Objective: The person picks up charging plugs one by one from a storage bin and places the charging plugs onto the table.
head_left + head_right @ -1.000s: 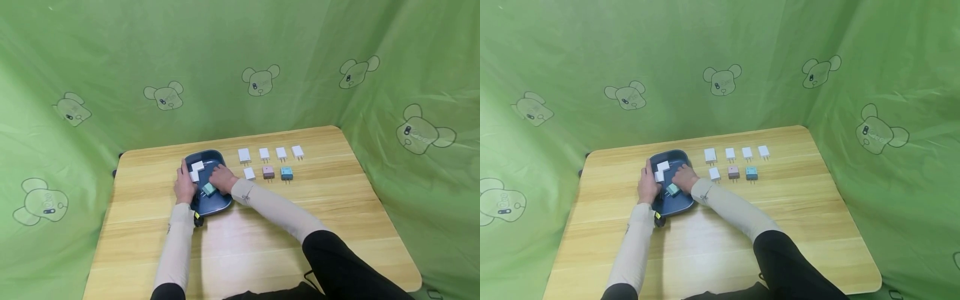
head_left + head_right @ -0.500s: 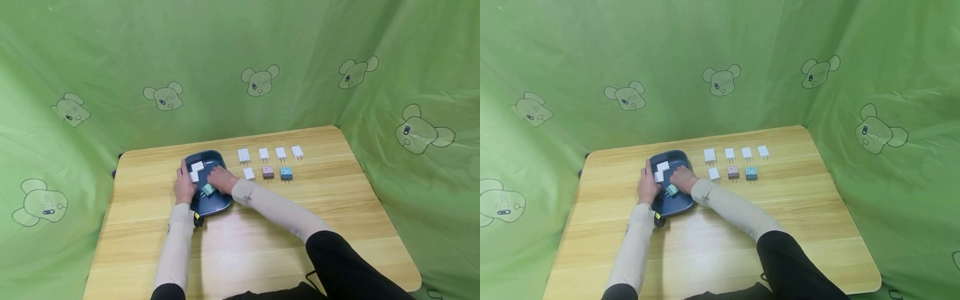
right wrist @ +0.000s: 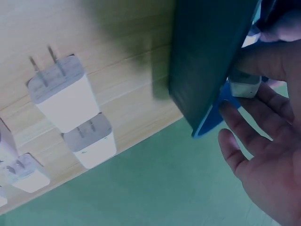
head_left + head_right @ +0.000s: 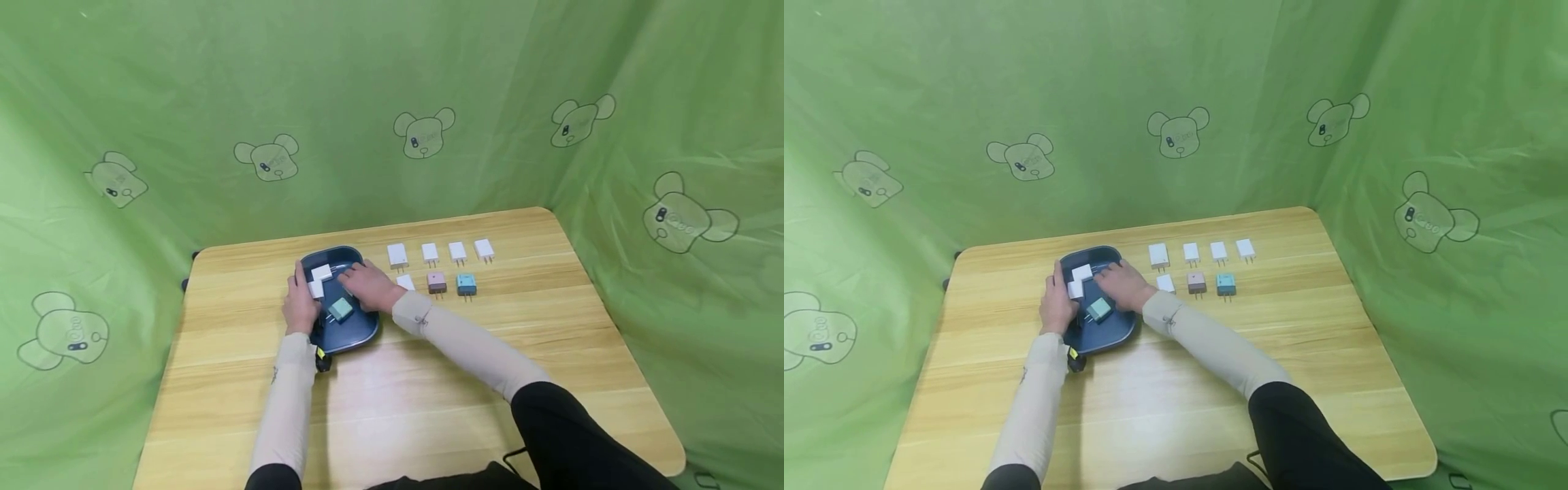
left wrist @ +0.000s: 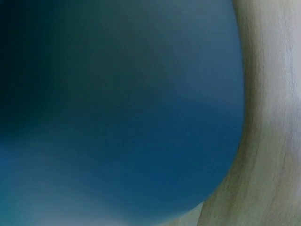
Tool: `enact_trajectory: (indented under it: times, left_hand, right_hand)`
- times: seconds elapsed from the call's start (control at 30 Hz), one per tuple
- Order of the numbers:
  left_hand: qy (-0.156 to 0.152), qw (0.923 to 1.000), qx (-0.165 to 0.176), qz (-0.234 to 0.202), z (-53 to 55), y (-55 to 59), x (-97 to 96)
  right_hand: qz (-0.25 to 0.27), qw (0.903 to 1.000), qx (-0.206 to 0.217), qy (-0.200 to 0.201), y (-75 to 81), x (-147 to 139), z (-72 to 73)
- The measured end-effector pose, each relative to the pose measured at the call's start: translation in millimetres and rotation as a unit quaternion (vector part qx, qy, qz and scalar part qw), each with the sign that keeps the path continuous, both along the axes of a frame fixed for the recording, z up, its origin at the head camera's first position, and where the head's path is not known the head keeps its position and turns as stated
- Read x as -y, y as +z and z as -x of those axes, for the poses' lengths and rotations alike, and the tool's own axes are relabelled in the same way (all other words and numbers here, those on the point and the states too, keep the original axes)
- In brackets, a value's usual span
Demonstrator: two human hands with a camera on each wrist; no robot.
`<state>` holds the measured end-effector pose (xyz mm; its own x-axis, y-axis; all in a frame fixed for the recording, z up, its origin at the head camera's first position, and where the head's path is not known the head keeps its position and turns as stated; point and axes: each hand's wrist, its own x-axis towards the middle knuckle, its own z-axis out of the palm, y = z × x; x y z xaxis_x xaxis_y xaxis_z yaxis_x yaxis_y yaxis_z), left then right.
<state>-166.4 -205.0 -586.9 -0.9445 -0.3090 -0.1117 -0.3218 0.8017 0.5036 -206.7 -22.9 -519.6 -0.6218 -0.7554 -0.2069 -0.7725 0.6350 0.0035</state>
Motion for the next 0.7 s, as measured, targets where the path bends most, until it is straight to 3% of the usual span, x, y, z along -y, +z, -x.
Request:
enact_trajectory:
  times: [0.27, 0.7]
  left_hand:
    - [-0.003, 1.0000, 0.002, -0.004, -0.7, -1.5, 0.6]
    - [-0.002, 1.0000, -0.008, -0.001, -0.4, -1.7, 0.2]
  right_hand:
    - [0.086, 0.9950, -0.007, -0.050, 9.6, -19, 8.9]
    - [0.187, 0.9742, -0.019, -0.126, 27.1, -73, 23.7]
